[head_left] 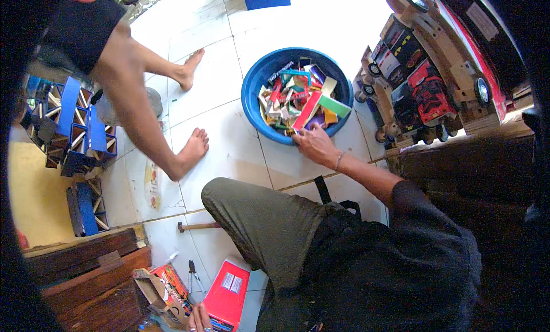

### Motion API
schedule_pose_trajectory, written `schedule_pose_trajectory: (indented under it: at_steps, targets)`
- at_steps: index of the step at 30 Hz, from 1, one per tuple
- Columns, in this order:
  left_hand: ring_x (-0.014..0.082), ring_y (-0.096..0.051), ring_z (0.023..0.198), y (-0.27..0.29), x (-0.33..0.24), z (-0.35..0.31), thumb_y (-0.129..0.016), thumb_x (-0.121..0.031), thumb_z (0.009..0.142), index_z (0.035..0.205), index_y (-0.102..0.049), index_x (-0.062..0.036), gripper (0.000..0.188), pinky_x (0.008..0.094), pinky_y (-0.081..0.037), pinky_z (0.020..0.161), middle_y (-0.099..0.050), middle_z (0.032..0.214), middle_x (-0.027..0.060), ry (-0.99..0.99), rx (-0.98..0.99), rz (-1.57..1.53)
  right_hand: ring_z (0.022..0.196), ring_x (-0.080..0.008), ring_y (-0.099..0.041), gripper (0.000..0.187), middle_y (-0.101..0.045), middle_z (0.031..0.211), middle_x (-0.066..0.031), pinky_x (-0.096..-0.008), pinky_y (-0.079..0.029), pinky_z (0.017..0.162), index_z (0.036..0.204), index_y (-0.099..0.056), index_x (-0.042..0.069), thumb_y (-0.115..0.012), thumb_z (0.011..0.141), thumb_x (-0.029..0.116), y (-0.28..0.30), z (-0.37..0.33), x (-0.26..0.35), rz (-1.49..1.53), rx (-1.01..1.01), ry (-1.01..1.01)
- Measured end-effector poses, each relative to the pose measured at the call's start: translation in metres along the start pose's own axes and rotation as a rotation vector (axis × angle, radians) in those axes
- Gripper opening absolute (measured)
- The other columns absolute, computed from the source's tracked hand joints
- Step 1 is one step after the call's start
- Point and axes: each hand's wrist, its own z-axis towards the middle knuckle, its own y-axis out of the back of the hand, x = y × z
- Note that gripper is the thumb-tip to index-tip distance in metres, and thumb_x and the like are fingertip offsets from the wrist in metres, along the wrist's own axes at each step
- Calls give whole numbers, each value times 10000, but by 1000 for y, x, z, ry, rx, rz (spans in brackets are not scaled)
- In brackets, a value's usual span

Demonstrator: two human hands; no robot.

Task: The person assembles a red and white wooden toy truck. They use a hammer to tap parts into place and apply glue to secure the components. The person works on the truck while sitting on the floor.

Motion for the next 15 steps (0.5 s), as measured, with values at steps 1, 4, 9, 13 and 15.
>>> schedule_pose_trajectory:
  at_steps: [1, 4, 9, 13, 15]
  targets:
    - [446, -333, 1361, 2, 0, 1, -750, -142, 649, 1515, -194, 18, 1042, 515, -237, 1160, -381, 1445, 277, -28, 13, 74, 706, -266, -643, 171, -620, 770, -133, -441, -435, 780, 892, -629, 85, -630, 805, 233, 6, -7, 8, 49, 127, 33]
    - [388, -305, 1410, 8, -1, 5, -651, -104, 715, 1505, -271, -9, 882, 555, -188, 1166, -377, 1485, 210, -90, 29, 140, 765, -303, -679, 293, -682, 793, -130, -465, -503, 714, 926, -716, 122, -680, 820, 393, 19, -18, 15, 317, 356, 24]
    - [327, -238, 1467, -3, -10, 6, -538, 43, 737, 1515, -303, -77, 821, 621, -152, 1147, -358, 1532, 92, -57, 68, 317, 729, -318, -689, 247, -687, 789, -125, -454, -532, 607, 1018, -692, 175, -670, 850, 355, 7, 4, -24, 221, 28, -203]
    - [360, -231, 1461, -9, -15, 7, -534, 57, 729, 1531, -282, -113, 858, 619, -147, 1152, -294, 1572, 87, -73, 68, 369, 728, -298, -688, 178, -674, 773, -104, -449, -534, 595, 1005, -638, 178, -634, 856, 274, -10, 19, -60, 20, 155, -146]
    - [380, -225, 1458, -8, -18, 7, -578, 15, 727, 1537, -269, -115, 877, 621, -143, 1152, -268, 1586, 96, -87, 59, 426, 727, -300, -688, 158, -679, 792, -99, -441, -530, 586, 1004, -641, 178, -613, 869, 254, -16, 25, -62, -34, 139, -129]
